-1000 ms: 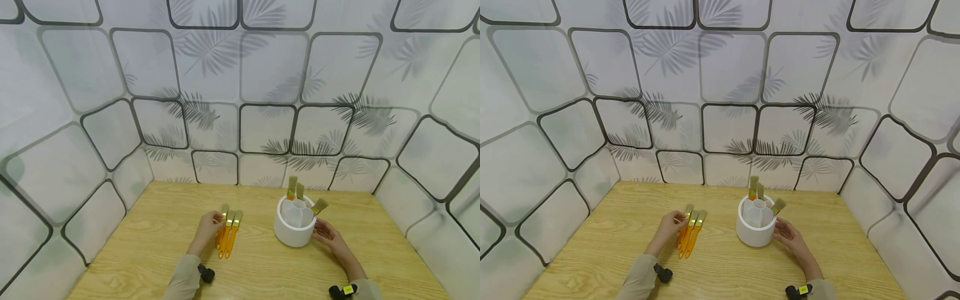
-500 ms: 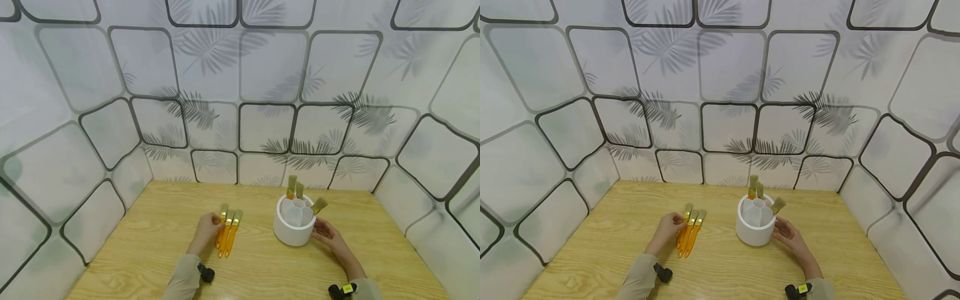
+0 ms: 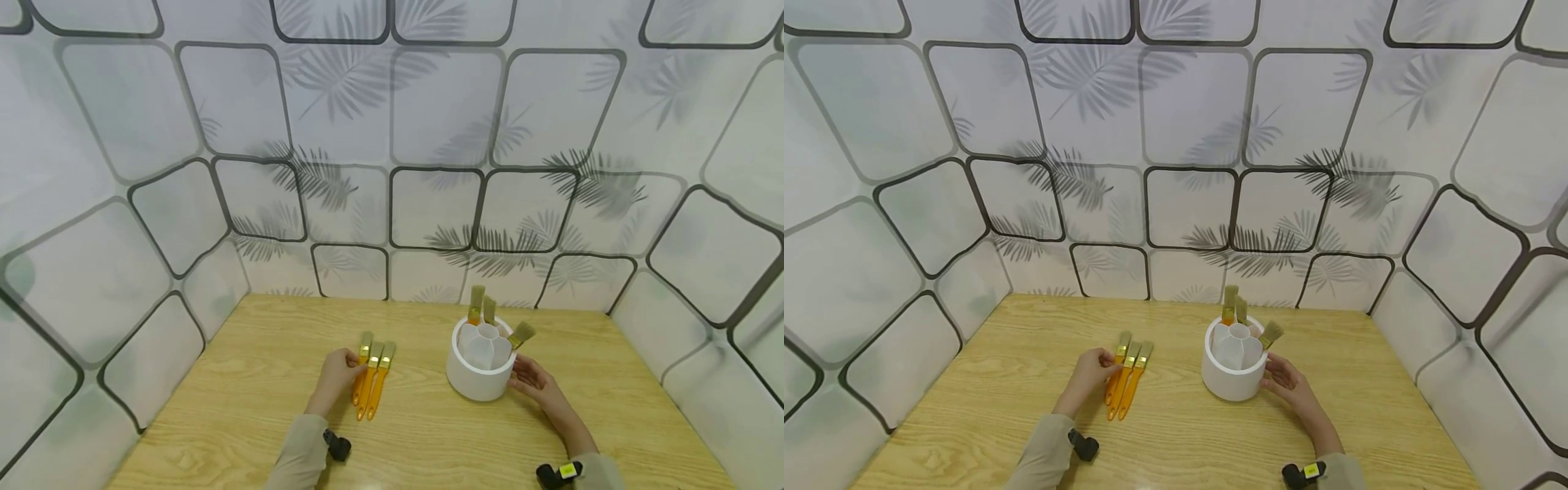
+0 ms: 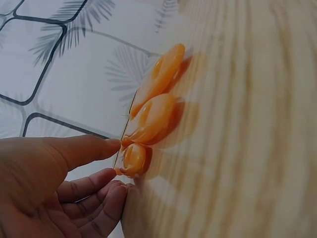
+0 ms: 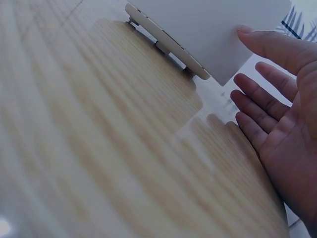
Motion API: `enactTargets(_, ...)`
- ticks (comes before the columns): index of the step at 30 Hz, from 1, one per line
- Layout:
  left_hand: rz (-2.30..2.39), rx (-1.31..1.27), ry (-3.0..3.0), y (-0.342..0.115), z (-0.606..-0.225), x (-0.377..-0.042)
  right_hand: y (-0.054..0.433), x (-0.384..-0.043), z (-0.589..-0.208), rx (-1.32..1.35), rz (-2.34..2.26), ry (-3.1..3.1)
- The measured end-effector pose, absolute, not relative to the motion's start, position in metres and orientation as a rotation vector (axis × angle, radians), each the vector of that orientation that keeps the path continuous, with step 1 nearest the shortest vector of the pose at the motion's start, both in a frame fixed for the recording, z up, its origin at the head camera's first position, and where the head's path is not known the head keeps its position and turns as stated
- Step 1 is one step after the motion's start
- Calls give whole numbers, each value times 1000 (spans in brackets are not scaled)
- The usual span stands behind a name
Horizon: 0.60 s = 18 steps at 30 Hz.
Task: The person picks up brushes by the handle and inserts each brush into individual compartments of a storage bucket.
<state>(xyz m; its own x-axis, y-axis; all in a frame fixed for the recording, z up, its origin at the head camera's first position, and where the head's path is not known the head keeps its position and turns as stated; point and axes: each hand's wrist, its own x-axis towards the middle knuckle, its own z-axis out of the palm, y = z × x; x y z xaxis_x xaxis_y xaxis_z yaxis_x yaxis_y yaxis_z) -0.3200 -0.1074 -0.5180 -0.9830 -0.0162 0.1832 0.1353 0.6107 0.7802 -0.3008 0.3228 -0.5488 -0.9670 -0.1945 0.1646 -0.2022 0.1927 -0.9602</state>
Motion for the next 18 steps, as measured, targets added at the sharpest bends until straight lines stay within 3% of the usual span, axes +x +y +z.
enactTargets(18, -1266, -47, -2726, -107, -515, -318, 322, -301, -550, 442, 1966, -2391)
